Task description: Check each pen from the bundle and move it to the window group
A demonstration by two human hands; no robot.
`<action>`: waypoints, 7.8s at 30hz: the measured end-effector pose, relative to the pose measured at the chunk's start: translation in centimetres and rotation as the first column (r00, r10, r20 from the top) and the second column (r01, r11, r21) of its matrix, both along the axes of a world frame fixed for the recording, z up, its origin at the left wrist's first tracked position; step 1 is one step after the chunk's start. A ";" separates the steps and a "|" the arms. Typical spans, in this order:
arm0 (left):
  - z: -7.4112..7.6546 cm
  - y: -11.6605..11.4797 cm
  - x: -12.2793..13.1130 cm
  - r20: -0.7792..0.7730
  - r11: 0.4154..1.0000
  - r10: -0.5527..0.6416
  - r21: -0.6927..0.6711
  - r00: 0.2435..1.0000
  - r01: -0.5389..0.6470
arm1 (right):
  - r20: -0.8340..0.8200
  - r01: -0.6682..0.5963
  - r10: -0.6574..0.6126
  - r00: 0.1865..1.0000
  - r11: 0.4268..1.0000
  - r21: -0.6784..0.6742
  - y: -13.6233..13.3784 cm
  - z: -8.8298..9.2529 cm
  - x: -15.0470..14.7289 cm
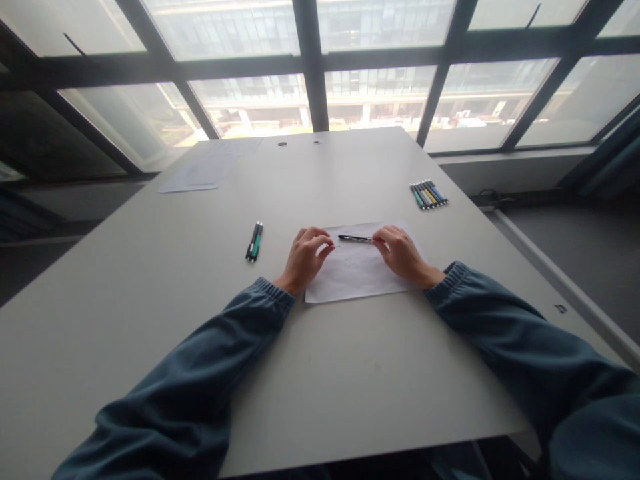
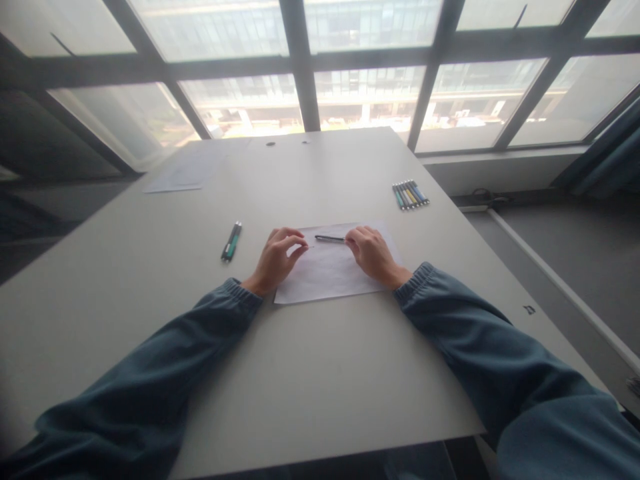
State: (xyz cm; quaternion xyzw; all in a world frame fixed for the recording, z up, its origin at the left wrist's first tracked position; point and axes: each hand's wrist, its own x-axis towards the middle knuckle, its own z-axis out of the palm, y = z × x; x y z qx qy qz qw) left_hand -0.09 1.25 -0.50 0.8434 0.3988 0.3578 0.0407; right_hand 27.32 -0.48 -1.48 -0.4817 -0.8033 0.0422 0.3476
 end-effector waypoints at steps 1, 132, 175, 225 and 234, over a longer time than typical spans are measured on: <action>0.1 0.0 0.0 0.012 1.000 -0.003 0.005 1.000 0.003 | -0.011 -0.003 0.004 1.000 1.000 0.005 0.0 0.0 0.0; 0.3 -0.5 0.7 0.179 0.969 -0.235 -0.034 0.956 0.244 | -0.057 -0.297 0.305 0.951 0.948 0.115 -0.7 0.7 -0.5; 0.9 -0.8 1.0 0.262 0.987 -0.148 -0.029 0.954 0.161 | -0.104 0.081 -0.074 0.992 0.995 0.064 0.8 -0.9 0.4; 0.7 -0.5 0.8 0.185 0.996 -0.089 0.050 0.979 0.081 | 0.085 -0.028 0.012 0.996 0.983 0.182 -0.5 0.5 -0.1; 0.5 -0.5 0.9 0.188 0.996 -0.092 0.015 0.978 0.090 | 0.085 -0.028 0.018 0.996 0.993 0.118 -0.6 0.6 -0.1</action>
